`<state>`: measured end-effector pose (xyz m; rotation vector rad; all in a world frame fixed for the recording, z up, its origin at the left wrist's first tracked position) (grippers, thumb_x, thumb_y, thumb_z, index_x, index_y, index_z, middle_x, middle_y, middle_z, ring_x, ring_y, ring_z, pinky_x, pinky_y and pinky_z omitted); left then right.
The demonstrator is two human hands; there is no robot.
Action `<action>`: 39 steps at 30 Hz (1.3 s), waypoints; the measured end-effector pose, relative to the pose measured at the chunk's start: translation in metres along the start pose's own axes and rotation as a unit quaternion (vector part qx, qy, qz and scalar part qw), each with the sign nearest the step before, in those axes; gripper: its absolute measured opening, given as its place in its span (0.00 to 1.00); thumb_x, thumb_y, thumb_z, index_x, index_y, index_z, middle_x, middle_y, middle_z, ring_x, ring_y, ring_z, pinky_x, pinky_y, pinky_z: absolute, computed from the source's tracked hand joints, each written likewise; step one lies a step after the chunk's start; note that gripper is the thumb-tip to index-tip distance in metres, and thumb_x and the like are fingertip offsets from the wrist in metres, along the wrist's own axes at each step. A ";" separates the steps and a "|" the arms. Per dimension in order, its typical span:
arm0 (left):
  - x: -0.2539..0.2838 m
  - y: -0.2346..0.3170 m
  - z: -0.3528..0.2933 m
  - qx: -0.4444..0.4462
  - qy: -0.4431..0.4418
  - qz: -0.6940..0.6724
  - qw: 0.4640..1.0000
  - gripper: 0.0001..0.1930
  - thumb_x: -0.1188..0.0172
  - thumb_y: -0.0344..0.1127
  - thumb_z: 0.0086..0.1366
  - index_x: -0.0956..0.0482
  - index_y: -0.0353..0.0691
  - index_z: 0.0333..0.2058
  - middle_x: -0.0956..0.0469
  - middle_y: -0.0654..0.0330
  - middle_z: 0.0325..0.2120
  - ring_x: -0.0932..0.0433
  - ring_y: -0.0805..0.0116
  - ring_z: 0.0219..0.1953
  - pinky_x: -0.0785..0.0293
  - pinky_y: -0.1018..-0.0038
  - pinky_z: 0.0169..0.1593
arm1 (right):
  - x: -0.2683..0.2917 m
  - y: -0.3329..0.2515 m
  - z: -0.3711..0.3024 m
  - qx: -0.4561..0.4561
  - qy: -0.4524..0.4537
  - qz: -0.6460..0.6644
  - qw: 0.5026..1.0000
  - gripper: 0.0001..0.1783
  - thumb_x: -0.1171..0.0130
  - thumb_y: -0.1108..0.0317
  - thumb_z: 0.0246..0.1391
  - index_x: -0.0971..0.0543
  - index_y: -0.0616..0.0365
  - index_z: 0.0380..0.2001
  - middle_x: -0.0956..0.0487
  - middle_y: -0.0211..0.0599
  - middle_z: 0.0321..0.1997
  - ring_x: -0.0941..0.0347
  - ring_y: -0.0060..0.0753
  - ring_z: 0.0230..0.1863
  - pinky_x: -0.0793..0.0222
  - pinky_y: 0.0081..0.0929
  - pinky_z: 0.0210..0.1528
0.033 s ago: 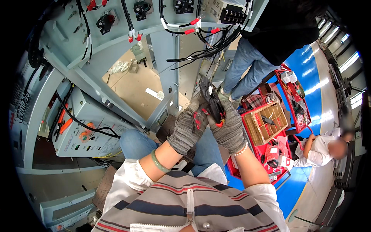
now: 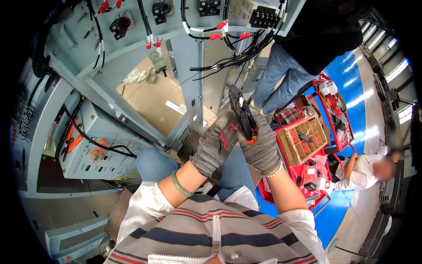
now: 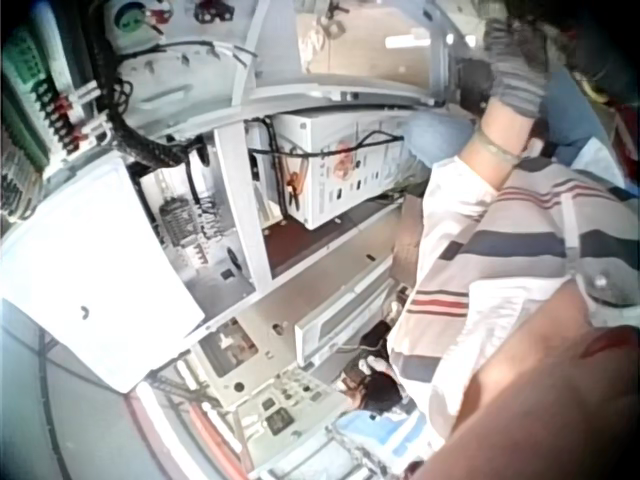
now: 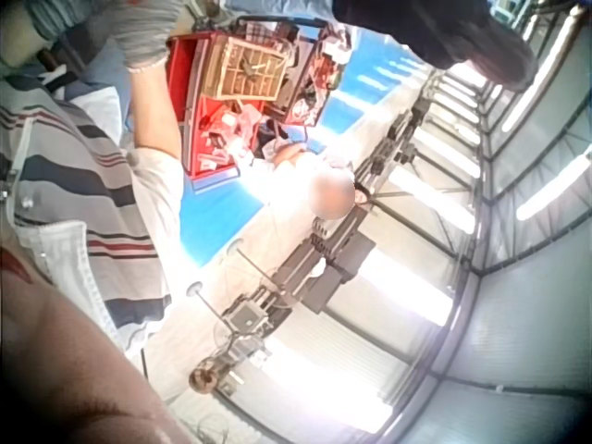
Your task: The person strips insulation from multiple black wires and inserts them into terminal blocks inside an open electrical panel. The person uses wire strippers and handles the wires one at a time while seated on a step stool. Other people are visible in the background.
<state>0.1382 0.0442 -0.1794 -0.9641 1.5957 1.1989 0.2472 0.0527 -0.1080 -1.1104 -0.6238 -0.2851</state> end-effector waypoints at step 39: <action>-0.017 0.012 -0.022 0.004 -0.030 0.295 0.955 0.15 0.36 0.47 0.59 0.30 0.45 0.33 0.29 0.67 0.21 0.36 0.82 0.16 0.44 0.85 0.17 | 0.006 -0.002 0.009 -0.045 -0.074 0.222 0.971 0.18 0.40 0.68 0.44 0.32 0.60 0.39 0.28 0.32 0.30 0.31 0.26 0.32 0.32 0.25 0.36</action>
Point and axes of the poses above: each hand's wrist, its own z-axis towards the middle knuckle, its own x-axis out of the back of the hand, y = z × x, the point moved 6 cm from there along z, towards the middle knuckle
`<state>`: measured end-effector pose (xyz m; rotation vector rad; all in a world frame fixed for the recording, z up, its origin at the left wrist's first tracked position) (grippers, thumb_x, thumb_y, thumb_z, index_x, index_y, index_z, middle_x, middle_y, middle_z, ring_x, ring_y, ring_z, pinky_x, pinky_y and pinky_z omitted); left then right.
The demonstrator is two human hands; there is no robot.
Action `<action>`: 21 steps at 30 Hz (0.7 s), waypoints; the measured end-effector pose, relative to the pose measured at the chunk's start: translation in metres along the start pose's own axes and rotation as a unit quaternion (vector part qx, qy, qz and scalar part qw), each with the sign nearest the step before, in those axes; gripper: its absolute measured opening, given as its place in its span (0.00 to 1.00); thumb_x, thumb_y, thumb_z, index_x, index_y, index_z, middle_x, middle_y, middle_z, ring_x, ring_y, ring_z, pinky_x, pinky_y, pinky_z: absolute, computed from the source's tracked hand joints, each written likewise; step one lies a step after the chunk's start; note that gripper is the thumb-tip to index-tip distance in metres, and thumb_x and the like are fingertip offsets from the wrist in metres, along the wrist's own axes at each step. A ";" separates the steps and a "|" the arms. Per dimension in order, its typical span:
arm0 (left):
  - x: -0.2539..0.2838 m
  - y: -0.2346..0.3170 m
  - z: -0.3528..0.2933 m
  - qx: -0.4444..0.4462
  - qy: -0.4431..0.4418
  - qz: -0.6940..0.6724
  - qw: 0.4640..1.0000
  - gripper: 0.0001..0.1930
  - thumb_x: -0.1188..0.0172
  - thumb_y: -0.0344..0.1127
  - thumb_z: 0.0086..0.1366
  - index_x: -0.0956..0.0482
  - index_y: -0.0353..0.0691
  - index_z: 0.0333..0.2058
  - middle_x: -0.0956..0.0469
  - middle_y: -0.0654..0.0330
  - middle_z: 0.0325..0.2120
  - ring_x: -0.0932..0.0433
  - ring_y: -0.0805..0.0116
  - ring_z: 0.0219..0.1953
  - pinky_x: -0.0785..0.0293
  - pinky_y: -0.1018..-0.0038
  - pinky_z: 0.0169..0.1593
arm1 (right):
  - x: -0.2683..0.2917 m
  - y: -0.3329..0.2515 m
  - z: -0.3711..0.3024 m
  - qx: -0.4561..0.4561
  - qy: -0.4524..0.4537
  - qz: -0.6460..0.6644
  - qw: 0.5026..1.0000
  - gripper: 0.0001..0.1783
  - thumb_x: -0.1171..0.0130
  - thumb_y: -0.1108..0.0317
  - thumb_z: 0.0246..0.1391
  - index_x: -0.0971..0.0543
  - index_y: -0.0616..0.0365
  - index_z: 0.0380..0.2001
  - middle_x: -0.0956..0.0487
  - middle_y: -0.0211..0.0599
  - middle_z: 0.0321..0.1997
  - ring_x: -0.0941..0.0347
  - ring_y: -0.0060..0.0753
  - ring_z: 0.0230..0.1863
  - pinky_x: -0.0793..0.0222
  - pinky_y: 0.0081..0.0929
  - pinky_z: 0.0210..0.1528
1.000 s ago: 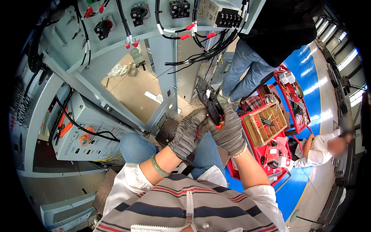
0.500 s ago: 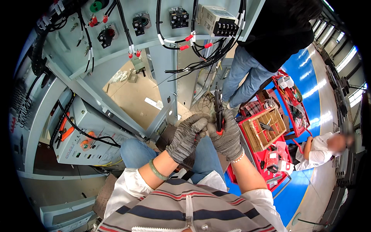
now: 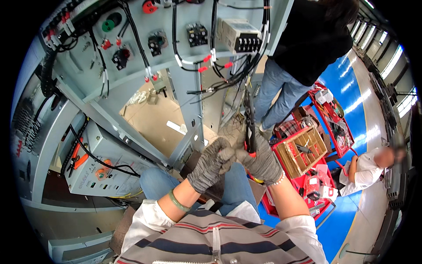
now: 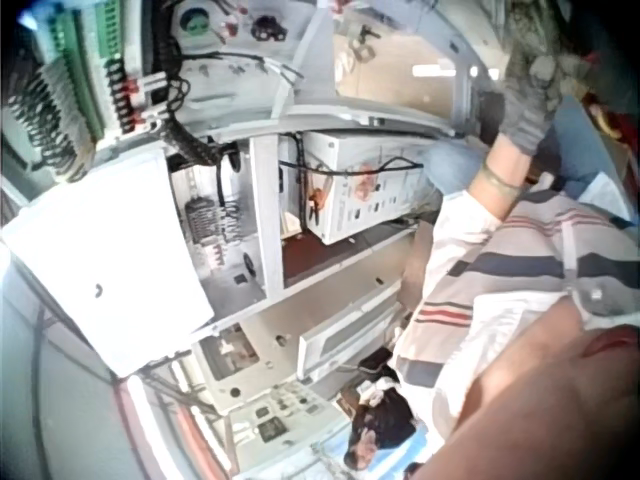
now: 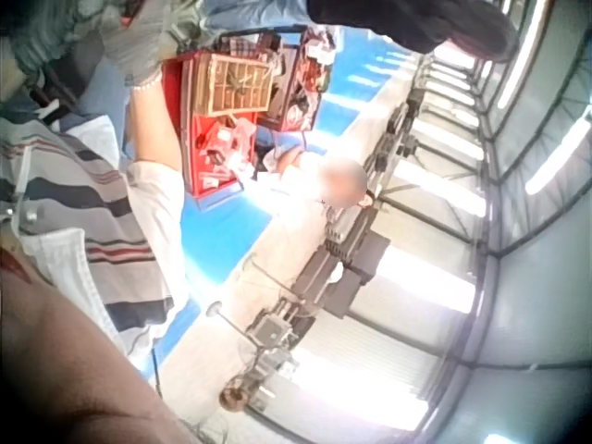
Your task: The person strips insulation from multiple black wires and inserts them into terminal blocks inside an open electrical panel. The person uses wire strippers and handles the wires one at a time while seated on a step stool. Other people are visible in the background.
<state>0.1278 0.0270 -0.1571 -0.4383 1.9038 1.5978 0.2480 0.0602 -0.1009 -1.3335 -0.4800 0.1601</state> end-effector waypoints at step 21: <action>-0.051 0.189 0.031 -0.471 0.110 0.534 0.693 0.19 0.38 0.34 0.59 0.24 0.43 0.49 0.33 0.70 0.16 0.36 0.79 0.21 0.35 0.76 0.28 | 0.047 -0.068 0.026 0.097 0.113 0.002 0.989 0.14 0.40 0.70 0.42 0.28 0.57 0.35 0.27 0.27 0.29 0.30 0.21 0.31 0.32 0.21 0.36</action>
Point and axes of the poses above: each hand's wrist, its own z-axis towards the middle knuckle, its own x-axis out of the back of the hand, y = z × x, the point moved 6 cm from there along z, towards the middle knuckle
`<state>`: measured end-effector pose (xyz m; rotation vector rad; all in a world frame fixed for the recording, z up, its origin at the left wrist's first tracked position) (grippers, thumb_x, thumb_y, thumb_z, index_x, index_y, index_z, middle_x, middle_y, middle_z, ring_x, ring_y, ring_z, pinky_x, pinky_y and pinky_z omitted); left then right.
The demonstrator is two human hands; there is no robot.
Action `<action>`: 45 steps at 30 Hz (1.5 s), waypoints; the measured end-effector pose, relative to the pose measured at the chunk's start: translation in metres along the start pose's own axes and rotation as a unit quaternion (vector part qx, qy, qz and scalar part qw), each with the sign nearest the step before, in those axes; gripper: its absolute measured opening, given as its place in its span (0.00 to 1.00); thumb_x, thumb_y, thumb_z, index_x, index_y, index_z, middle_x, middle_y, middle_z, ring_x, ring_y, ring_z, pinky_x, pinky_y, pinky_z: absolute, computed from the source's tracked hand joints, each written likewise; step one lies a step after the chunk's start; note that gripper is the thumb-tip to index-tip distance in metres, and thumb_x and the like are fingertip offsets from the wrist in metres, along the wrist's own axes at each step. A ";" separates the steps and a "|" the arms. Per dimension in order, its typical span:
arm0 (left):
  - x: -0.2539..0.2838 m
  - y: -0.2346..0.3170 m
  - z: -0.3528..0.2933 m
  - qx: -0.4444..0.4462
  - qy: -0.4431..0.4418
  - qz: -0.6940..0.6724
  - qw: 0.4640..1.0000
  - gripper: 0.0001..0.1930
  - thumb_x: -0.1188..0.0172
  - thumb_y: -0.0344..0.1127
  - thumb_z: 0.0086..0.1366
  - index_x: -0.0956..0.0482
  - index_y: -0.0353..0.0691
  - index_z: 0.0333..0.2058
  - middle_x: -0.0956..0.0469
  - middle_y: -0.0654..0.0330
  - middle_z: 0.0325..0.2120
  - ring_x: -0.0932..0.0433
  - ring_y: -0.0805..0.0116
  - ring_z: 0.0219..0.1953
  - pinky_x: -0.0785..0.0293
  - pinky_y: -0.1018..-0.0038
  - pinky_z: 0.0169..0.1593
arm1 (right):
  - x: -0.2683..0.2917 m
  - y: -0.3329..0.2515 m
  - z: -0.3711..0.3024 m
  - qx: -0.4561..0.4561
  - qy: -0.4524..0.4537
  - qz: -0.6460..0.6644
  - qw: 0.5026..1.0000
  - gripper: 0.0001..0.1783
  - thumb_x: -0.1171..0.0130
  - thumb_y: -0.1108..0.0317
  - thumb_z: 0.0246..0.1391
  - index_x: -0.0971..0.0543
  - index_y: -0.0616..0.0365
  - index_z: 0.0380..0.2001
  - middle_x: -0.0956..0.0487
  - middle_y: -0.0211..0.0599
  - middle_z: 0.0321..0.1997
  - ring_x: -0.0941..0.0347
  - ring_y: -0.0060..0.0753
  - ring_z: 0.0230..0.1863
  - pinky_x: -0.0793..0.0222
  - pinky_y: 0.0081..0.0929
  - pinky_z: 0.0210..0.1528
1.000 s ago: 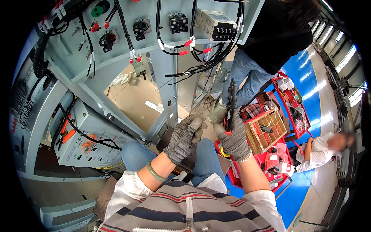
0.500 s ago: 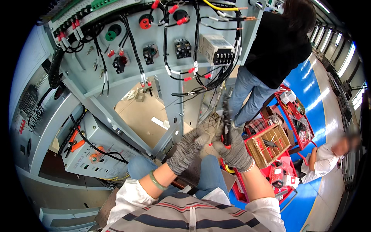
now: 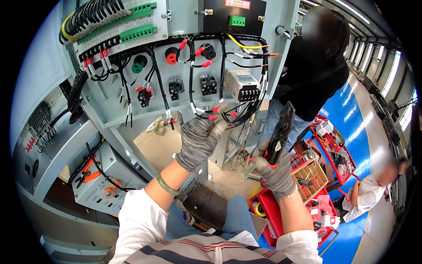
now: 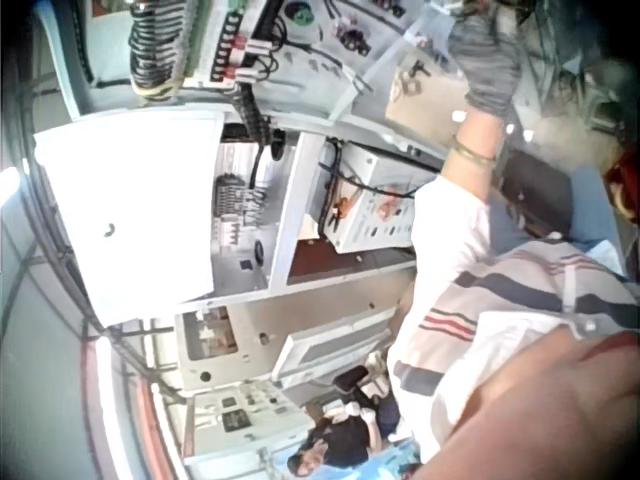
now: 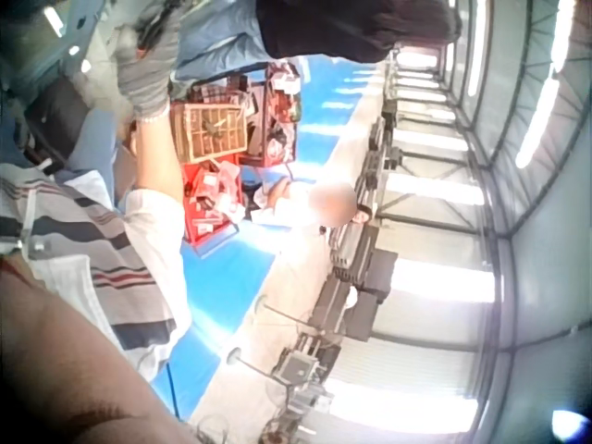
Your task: The person strips insulation from multiple black wires and inserts them into terminal blocks inside an open electrical panel. The person uses wire strippers and handles the wires one at a time while seated on a step stool. Other people are visible in the background.
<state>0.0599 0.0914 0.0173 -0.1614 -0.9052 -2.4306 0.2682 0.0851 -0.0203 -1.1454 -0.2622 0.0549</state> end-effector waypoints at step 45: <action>-0.016 0.035 0.023 0.033 -0.019 -0.081 0.996 0.10 0.37 0.34 0.57 0.19 0.38 0.37 0.21 0.64 0.28 0.27 0.79 0.30 0.29 0.80 0.35 | 0.003 -0.082 0.083 0.244 -0.043 -0.109 0.963 0.20 0.40 0.70 0.48 0.31 0.62 0.45 0.24 0.44 0.31 0.24 0.36 0.32 0.28 0.31 0.36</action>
Point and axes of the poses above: each hand's wrist, its own z-axis towards the middle knuckle, its own x-axis out of the back of the hand, y = z × x, the point moved 6 cm from there along z, towards the middle knuckle
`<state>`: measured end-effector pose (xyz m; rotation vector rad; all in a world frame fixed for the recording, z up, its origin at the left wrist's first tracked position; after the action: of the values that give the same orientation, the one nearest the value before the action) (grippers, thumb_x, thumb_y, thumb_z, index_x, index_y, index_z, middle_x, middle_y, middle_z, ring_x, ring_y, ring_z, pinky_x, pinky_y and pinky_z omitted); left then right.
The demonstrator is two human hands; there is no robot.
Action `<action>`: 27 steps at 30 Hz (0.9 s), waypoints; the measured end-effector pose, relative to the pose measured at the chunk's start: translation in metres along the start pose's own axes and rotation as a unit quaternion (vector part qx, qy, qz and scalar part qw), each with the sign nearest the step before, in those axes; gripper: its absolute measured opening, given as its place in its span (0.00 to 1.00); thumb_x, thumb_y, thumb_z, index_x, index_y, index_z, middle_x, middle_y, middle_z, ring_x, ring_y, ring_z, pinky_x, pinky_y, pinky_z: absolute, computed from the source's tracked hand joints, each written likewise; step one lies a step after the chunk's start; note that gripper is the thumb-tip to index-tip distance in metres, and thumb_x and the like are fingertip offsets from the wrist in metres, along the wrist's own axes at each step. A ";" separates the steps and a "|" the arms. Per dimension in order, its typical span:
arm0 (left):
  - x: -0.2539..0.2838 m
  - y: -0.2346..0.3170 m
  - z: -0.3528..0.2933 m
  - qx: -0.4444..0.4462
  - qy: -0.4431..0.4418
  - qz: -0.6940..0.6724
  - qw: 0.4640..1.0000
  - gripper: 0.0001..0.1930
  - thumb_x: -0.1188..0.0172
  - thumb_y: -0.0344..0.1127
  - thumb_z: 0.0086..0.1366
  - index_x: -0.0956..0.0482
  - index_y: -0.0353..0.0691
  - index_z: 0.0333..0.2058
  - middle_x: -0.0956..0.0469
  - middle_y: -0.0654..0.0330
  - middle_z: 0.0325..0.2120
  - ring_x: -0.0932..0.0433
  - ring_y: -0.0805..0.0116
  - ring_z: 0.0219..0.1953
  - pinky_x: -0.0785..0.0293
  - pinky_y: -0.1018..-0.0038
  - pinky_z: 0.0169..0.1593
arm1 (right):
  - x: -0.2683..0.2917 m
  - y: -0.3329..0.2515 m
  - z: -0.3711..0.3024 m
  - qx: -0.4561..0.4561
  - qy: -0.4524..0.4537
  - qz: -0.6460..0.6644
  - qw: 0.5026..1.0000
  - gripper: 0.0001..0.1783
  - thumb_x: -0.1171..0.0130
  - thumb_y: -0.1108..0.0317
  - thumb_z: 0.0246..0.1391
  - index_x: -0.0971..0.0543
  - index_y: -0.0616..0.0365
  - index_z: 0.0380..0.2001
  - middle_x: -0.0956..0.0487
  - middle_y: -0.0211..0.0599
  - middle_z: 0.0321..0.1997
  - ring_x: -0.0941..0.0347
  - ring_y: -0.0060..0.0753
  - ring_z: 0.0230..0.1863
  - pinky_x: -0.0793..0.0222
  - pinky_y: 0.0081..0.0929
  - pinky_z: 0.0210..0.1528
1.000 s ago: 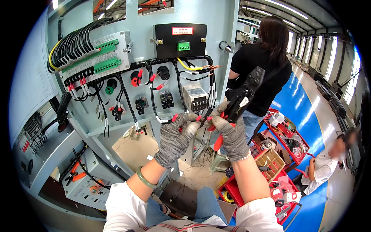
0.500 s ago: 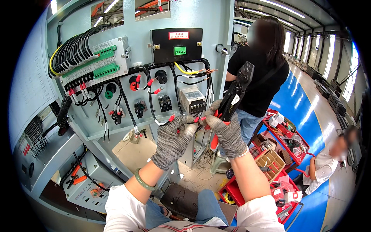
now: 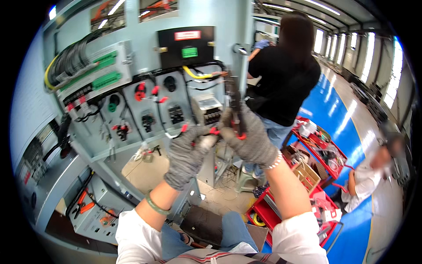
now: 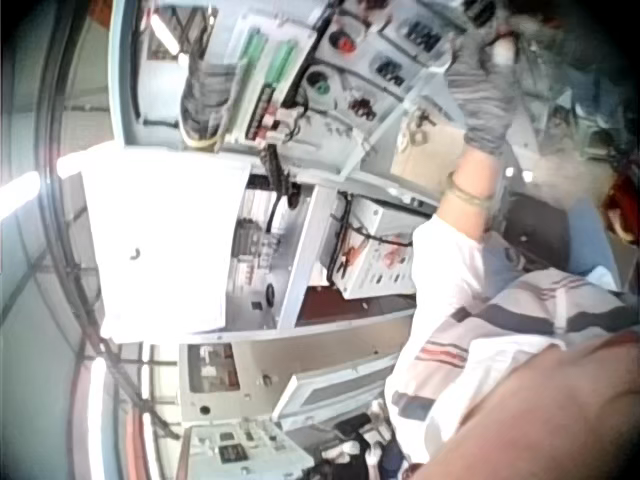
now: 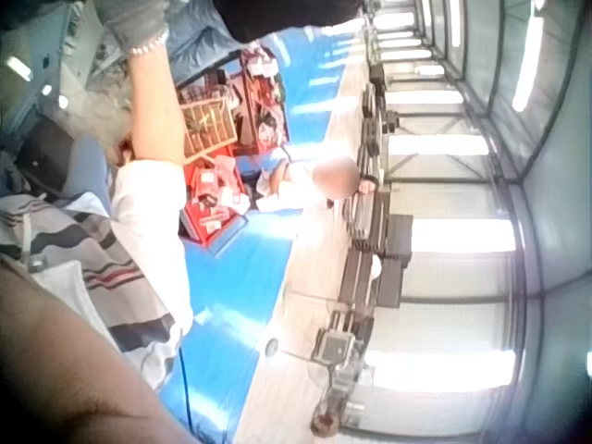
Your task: The person strips insulation from multiple black wires and inserts them into terminal blocks inside an open electrical panel. The person uses wire strippers and handles the wires one at a time while seated on a step stool. Other people are visible in the background.
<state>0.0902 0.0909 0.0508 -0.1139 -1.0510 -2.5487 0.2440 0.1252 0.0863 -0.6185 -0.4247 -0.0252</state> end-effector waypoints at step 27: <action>-0.002 -0.012 -0.005 0.070 0.032 -0.195 0.978 0.09 0.38 0.30 0.60 0.19 0.38 0.40 0.19 0.64 0.33 0.24 0.78 0.35 0.28 0.80 0.43 | 0.023 0.030 -0.057 -0.094 -0.097 -0.291 0.947 0.45 0.32 0.67 0.27 0.36 0.58 0.56 0.33 0.49 0.49 0.39 0.52 0.54 0.49 0.48 0.62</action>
<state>0.0879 0.0958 0.0386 0.2329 -1.3350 -2.7813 0.2907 0.1194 0.0368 -0.6669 -0.7935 -0.5788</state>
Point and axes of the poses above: each hand's wrist, its own z-axis towards the middle knuckle, its own x-axis out of the back of the hand, y = z × x, the point moved 6 cm from there along z, towards the middle knuckle
